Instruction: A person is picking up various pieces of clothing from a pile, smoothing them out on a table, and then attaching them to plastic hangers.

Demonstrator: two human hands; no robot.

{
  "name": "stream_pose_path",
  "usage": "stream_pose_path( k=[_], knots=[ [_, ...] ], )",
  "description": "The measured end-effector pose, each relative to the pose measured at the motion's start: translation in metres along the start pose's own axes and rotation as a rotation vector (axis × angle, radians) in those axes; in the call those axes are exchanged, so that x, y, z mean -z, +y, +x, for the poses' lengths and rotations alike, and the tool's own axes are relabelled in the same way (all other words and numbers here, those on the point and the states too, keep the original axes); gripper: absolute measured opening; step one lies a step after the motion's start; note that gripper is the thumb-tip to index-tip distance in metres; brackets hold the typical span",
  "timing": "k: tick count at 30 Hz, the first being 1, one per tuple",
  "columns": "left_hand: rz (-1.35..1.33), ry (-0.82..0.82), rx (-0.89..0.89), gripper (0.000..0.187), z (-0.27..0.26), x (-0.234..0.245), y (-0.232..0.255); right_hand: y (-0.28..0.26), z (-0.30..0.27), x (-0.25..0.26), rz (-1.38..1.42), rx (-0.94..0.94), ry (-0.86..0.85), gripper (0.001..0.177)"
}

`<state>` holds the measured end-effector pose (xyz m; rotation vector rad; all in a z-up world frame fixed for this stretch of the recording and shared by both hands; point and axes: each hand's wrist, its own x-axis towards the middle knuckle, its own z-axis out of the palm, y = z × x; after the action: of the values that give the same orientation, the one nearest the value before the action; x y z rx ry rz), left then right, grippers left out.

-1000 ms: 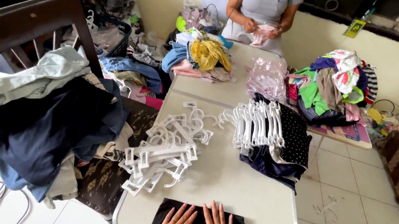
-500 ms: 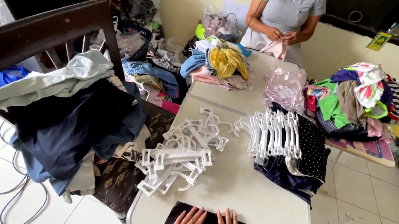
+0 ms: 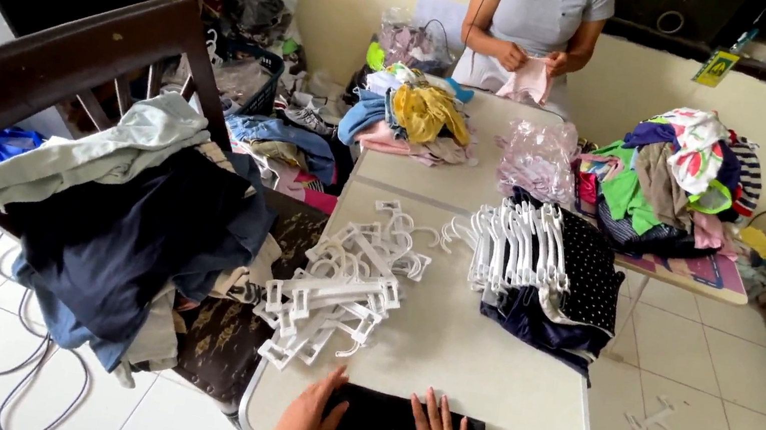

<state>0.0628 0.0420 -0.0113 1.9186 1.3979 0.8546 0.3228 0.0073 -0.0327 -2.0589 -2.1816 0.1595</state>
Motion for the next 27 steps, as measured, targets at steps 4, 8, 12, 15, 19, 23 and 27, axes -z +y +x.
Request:
stream_pose_path(
  k=[4, 8, 12, 15, 19, 23, 27],
  knots=[
    [0.159, 0.269, -0.067, 0.036, 0.054, 0.03, -0.031, -0.007, 0.001, 0.019, 0.013, -0.031, -0.076, 0.073],
    [0.35, 0.124, 0.225, 0.052, 0.107, 0.068, -0.034, -0.021, 0.005, 0.05, 0.007, -0.11, -0.361, 0.073],
    [0.507, -0.163, 0.421, 0.088, 0.14, 0.065, -0.05, -0.022, 0.007, 0.05, -0.033, -0.13, -0.379, 0.073],
    [0.534, -0.148, 0.395, 0.091, 0.143, 0.065, -0.048, -0.021, 0.006, 0.05, -0.022, -0.112, -0.383, 0.073],
    [0.586, -0.026, 0.243, 0.072, 0.141, 0.057, -0.059, -0.023, 0.006, 0.054, -0.008, -0.13, -0.408, 0.073],
    [0.576, -0.031, 0.253, 0.089, 0.136, 0.064, -0.042, -0.022, 0.006, 0.052, -0.025, -0.129, -0.409, 0.073],
    [0.336, -0.068, 0.329, 0.106, 0.137, 0.07, -0.033, -0.021, 0.007, 0.048, -0.042, -0.125, -0.382, 0.071]
  ],
)
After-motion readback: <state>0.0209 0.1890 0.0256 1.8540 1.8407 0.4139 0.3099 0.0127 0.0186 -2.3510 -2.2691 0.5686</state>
